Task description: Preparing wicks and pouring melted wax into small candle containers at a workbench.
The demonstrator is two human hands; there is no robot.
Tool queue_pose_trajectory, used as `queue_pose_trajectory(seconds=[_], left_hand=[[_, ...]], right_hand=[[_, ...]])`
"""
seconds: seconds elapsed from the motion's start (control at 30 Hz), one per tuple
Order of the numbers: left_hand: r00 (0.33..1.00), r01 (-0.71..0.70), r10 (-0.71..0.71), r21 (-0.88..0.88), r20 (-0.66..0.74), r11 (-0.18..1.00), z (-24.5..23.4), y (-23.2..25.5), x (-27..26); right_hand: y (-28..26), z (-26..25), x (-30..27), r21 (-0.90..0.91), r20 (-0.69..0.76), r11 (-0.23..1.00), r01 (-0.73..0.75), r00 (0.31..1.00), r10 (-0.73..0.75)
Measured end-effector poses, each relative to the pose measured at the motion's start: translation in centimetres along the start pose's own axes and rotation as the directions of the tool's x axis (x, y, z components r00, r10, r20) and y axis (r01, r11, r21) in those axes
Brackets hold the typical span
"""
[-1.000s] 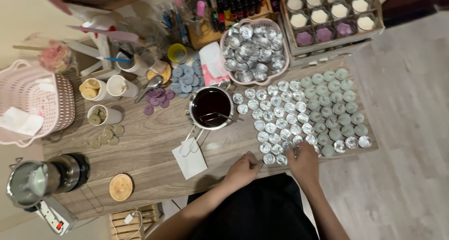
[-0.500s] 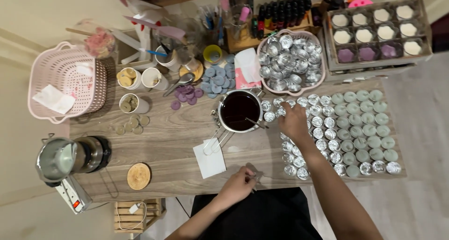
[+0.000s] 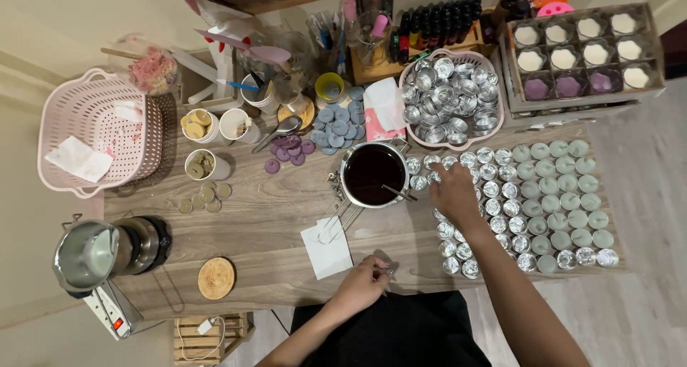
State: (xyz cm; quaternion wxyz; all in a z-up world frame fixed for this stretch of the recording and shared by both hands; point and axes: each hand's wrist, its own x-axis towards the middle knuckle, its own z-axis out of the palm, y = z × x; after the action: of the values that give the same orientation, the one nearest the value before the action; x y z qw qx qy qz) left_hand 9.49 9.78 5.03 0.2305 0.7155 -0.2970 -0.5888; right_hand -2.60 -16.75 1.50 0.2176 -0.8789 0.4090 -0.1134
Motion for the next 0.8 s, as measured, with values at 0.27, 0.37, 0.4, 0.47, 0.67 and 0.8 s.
queue_pose_trajectory(seconds=[0.27, 0.37, 0.4, 0.47, 0.67, 0.8], left_hand=[[0.999, 0.013, -0.014, 0.034, 0.032, 0.999, -0.5, 0.5, 0.0], [0.998, 0.041, -0.043, 0.038, 0.044, 0.998, -1.0, 1.5, -0.7], [0.997, 0.058, -0.06, 0.048, 0.052, 0.997, -1.2, 1.9, -0.9], [0.995, 0.081, -0.084, 0.046, 0.058, 0.996, -1.3, 1.8, -0.7], [0.994, 0.089, -0.091, 0.043, 0.057, 0.995, -1.1, 1.7, -0.7], [0.999, 0.028, -0.028, 0.011, 0.025, 1.0, -1.1, 1.5, -0.9]], right_hand=[[0.1, 0.5, -0.3, -0.126, 0.089, 0.99, 0.061, 0.995, -0.05], [-0.6, -1.2, -0.6, -0.039, 0.107, 0.999, -0.01, 0.994, 0.014], [-0.9, -2.0, -0.7, 0.018, 0.119, 0.999, -0.048, 0.992, 0.045], [-0.2, -2.8, -0.1, 0.085, -0.007, 0.996, -0.033, 0.999, 0.034], [0.3, -8.1, 6.2, -0.077, -0.171, 0.997, -0.028, 0.985, 0.014], [2.3, -9.8, 8.8, -0.155, 0.135, 0.981, -0.114, 0.982, 0.135]])
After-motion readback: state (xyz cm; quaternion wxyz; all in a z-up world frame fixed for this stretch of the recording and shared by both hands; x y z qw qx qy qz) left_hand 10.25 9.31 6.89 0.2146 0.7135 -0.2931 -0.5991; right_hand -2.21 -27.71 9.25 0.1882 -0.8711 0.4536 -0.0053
